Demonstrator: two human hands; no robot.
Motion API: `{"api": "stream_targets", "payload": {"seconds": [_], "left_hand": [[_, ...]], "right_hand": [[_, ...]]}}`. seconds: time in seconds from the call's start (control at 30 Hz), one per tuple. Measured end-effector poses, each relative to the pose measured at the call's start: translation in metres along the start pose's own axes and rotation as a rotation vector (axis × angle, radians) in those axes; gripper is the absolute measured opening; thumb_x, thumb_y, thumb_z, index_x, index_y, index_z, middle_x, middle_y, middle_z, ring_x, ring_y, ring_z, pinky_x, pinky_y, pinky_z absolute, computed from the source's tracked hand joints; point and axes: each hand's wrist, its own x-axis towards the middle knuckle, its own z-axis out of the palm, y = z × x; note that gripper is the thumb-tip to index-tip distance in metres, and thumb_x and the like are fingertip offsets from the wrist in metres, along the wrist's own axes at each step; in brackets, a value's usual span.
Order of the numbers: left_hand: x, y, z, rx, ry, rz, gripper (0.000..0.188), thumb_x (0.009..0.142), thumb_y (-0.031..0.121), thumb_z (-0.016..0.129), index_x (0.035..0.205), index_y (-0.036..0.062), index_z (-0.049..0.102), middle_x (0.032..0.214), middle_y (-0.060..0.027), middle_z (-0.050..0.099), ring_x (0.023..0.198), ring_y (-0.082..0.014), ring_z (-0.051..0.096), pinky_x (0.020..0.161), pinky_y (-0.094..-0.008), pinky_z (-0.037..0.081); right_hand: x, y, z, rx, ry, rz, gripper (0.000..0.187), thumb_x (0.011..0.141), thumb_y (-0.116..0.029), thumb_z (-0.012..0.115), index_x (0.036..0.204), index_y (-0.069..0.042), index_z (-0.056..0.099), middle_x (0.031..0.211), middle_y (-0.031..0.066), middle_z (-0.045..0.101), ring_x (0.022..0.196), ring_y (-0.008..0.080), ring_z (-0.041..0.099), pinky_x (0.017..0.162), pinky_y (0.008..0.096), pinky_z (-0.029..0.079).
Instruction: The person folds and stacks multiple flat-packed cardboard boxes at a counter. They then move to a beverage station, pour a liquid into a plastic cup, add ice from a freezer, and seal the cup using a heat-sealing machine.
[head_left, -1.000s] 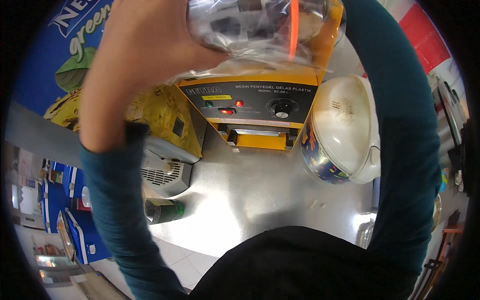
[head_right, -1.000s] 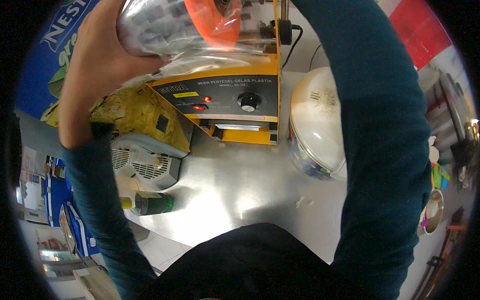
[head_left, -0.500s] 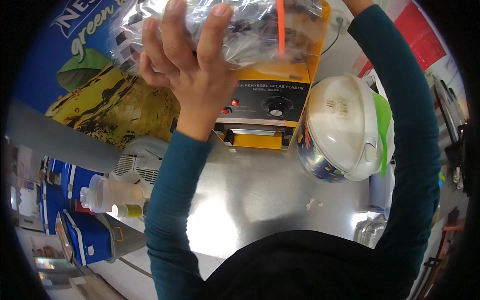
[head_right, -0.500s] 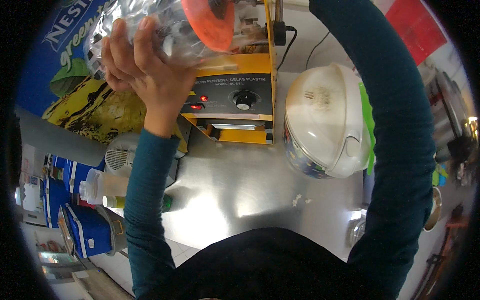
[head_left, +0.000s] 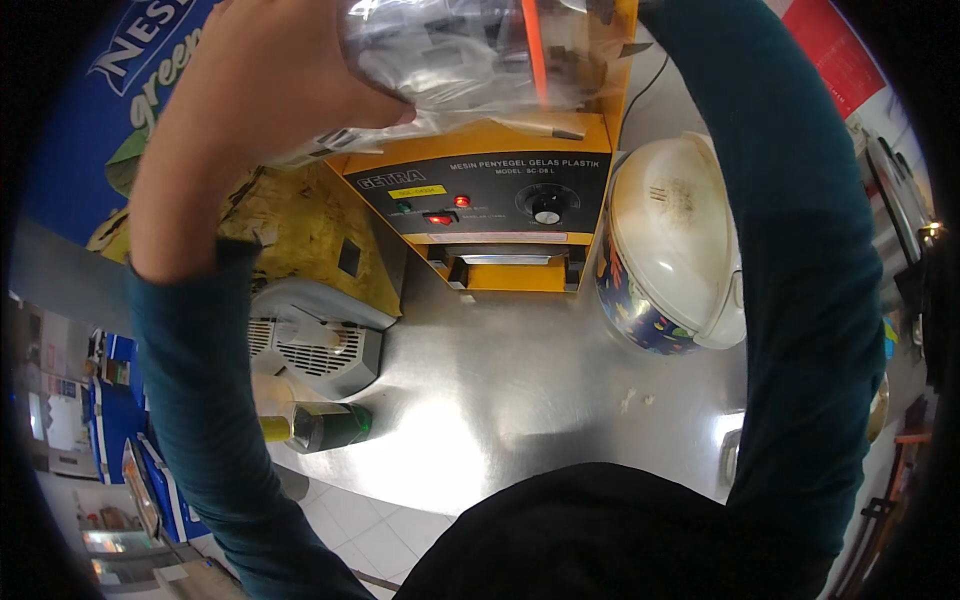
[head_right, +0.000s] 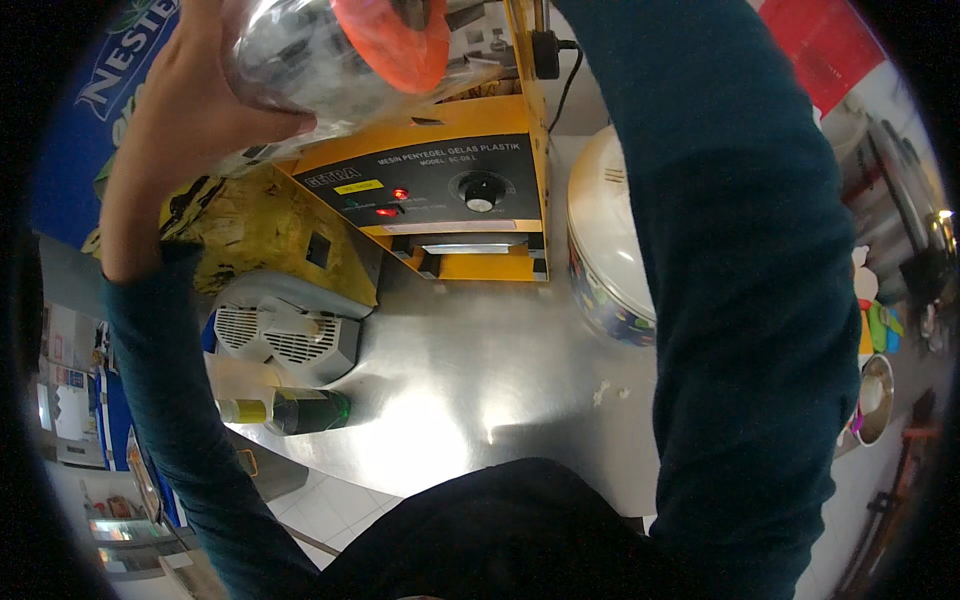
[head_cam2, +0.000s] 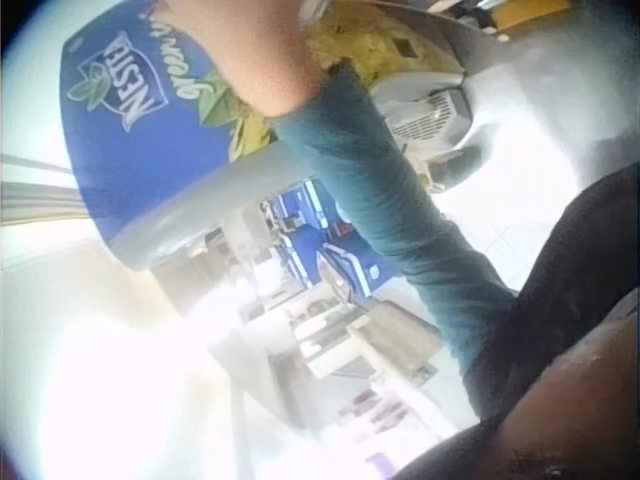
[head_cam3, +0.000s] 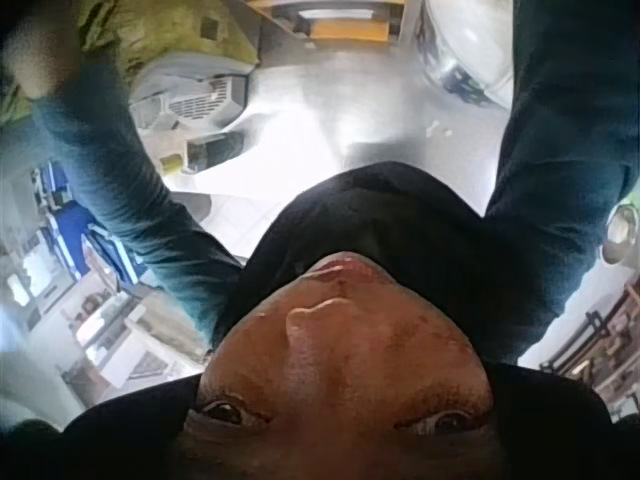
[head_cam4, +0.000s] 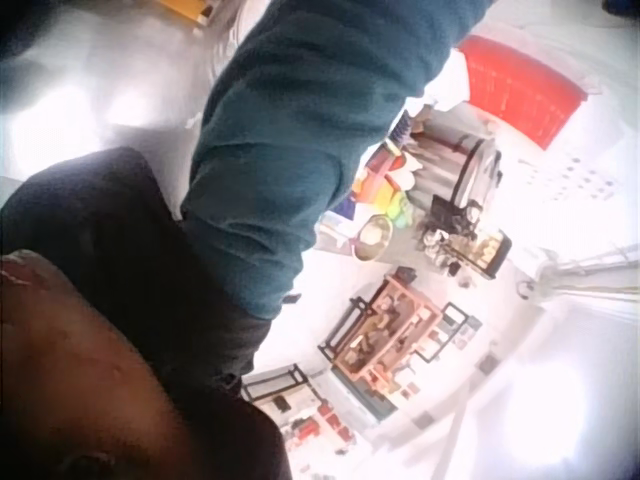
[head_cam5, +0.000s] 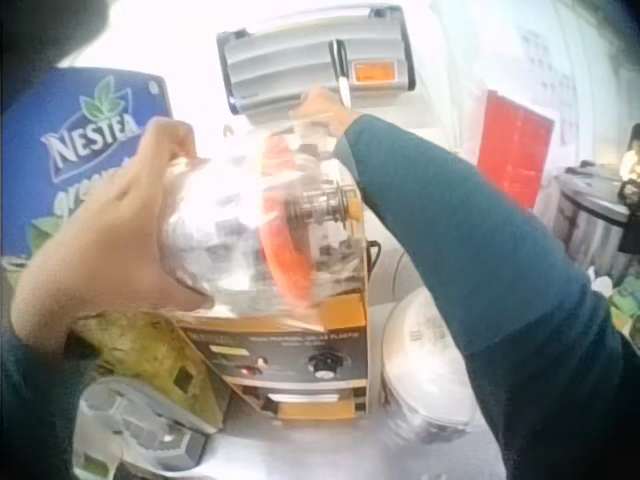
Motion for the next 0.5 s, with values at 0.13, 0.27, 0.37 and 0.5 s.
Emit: {"api": "stream_targets", "payload": {"seconds": [0.13,0.27,0.37,0.5], "left_hand": [[-0.013,0.004,0.008,0.057,0.115,0.059,0.076,0.048,0.017,0.079,0.108,0.0036,0.034,0.093,-0.011,0.043,0.089,-0.0256,0.046,0.079,-0.0326,0.037],[-0.025,-0.017,0.045,0.541,0.411,0.089,0.074,0.052,0.018,0.078,0.109,0.0036,0.034,0.09,-0.0098,0.043,0.087,-0.0232,0.044,0.079,-0.0326,0.033],[-0.029,-0.028,0.061,0.665,0.579,0.122,0.068,0.056,0.018,0.076,0.108,0.0043,0.034,0.094,-0.0112,0.045,0.09,-0.0233,0.044,0.08,-0.0335,0.031],[-0.033,-0.031,0.071,0.635,0.689,0.188,0.057,0.062,0.015,0.071,0.102,0.007,0.032,0.106,-0.0156,0.046,0.095,-0.0258,0.044,0.08,-0.036,0.029]], "right_hand": [[-0.016,-0.004,-0.003,0.117,-0.002,0.008,0.031,0.066,-0.029,0.061,0.081,-0.002,0.06,0.067,0.0149,0.059,0.069,0.0278,0.059,0.064,0.0367,0.047],[-0.033,-0.007,-0.013,0.234,0.002,0.021,0.032,0.067,-0.029,0.061,0.085,-0.002,0.059,0.07,0.0137,0.059,0.07,0.0263,0.058,0.064,0.0363,0.047],[-0.043,-0.01,-0.017,0.34,0.006,0.028,0.033,0.067,-0.028,0.061,0.087,-0.002,0.058,0.072,0.0128,0.059,0.071,0.0252,0.058,0.064,0.036,0.047],[-0.056,-0.015,-0.022,0.499,0.008,0.04,0.034,0.068,-0.027,0.062,0.091,-0.003,0.056,0.076,0.0116,0.059,0.073,0.0237,0.057,0.064,0.0356,0.047]]}}
